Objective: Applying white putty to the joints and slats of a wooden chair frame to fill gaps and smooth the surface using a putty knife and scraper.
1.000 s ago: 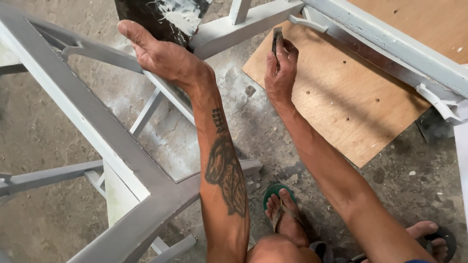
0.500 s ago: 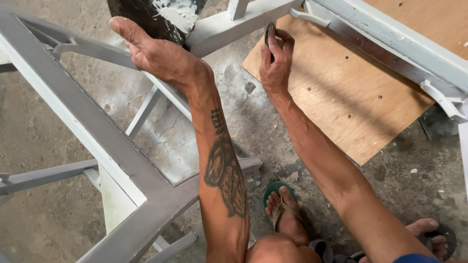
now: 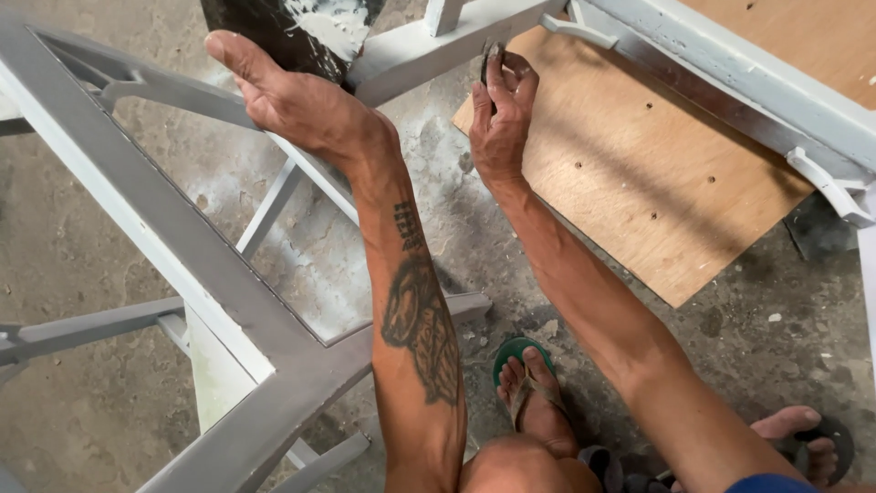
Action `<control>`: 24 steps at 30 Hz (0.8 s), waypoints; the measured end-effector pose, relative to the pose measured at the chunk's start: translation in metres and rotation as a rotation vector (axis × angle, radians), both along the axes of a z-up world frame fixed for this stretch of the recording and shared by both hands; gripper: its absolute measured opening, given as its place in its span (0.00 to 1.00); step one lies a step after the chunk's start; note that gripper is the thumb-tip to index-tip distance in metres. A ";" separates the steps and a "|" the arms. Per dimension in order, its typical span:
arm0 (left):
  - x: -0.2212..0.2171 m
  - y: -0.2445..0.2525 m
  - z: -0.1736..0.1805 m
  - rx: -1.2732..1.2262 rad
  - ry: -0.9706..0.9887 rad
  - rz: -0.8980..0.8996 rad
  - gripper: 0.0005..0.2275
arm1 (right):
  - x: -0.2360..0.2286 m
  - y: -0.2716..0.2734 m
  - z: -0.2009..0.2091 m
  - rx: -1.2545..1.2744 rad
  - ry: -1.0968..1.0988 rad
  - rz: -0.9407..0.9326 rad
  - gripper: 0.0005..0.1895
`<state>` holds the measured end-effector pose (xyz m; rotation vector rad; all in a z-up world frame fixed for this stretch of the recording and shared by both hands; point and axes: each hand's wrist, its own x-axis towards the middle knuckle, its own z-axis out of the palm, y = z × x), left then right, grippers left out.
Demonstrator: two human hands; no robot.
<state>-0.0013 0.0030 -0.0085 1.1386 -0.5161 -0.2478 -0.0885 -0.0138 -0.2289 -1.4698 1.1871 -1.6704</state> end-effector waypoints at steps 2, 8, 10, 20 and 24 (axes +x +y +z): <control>-0.002 -0.001 0.002 -0.001 0.003 0.000 0.28 | -0.009 0.006 0.001 -0.015 0.023 0.021 0.23; 0.001 -0.001 0.000 -0.011 0.015 0.002 0.30 | -0.035 0.002 0.003 0.380 0.089 0.075 0.22; 0.000 -0.002 0.005 0.108 0.051 0.061 0.35 | -0.042 -0.014 0.010 0.486 -0.146 0.119 0.22; -0.001 -0.001 0.002 0.051 0.082 0.026 0.38 | -0.030 -0.013 0.042 0.526 -0.365 0.220 0.21; 0.000 -0.001 0.000 0.038 0.009 0.020 0.32 | -0.016 0.000 0.046 0.444 -0.335 0.245 0.29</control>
